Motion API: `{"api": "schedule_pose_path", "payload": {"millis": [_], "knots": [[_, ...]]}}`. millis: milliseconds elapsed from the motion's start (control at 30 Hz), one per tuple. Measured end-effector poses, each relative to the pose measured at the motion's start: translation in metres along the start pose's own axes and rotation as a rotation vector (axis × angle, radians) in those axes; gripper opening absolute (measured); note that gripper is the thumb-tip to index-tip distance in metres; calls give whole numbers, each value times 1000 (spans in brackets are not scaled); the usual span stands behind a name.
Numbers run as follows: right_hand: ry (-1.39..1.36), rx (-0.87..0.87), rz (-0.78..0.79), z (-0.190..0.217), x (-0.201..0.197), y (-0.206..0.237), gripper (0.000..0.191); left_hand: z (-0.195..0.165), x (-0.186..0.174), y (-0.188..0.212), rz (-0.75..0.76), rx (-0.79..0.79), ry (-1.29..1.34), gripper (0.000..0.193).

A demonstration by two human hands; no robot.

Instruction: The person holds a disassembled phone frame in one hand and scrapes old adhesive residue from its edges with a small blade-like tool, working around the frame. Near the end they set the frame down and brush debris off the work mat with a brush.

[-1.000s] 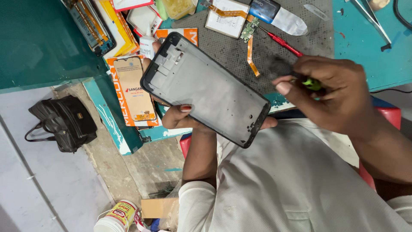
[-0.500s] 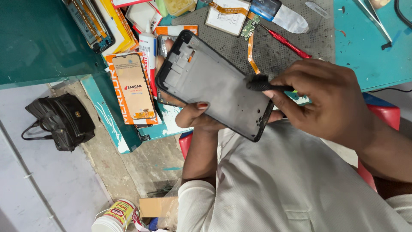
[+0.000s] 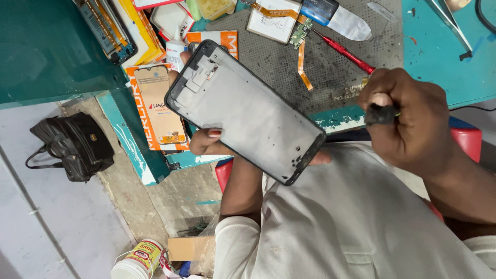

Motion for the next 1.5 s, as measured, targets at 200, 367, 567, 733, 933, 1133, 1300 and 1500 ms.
{"api": "schedule_pose_path", "payload": {"millis": [200,367,567,733,933,1133,1300,1500], "knots": [[169,75,-95,-36,-25,32,16,4,28,-5,100,-90,38,93],[340,80,-232,-124,-68,49,17,33,33,-1,204,-280,289,107],[445,156,-208,-209,-89,62,20,44,26,9,195,-394,566,120],[384,-18,-150,-172,-62,51,18,46,22,16,237,-429,606,117],[543,-78,-116,-121,-37,29,18,47,15,22,203,-428,547,119],[680,-147,-242,-109,-71,39,11,47,13,25,155,-466,513,131],[689,-125,-286,-123,-90,41,17,48,12,30,191,-493,475,137],[811,-189,-243,-128,-74,36,21,49,13,35,191,-539,476,137]]}}
Point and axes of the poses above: each hand's wrist, its own y-axis away from the middle knuckle, its own x-axis out of the palm, z = x × y, the point moved 5 cm from there along -y, towards the middle knuckle, and after that the axes turned 13 degrees about -y, right-handed, at the moved point
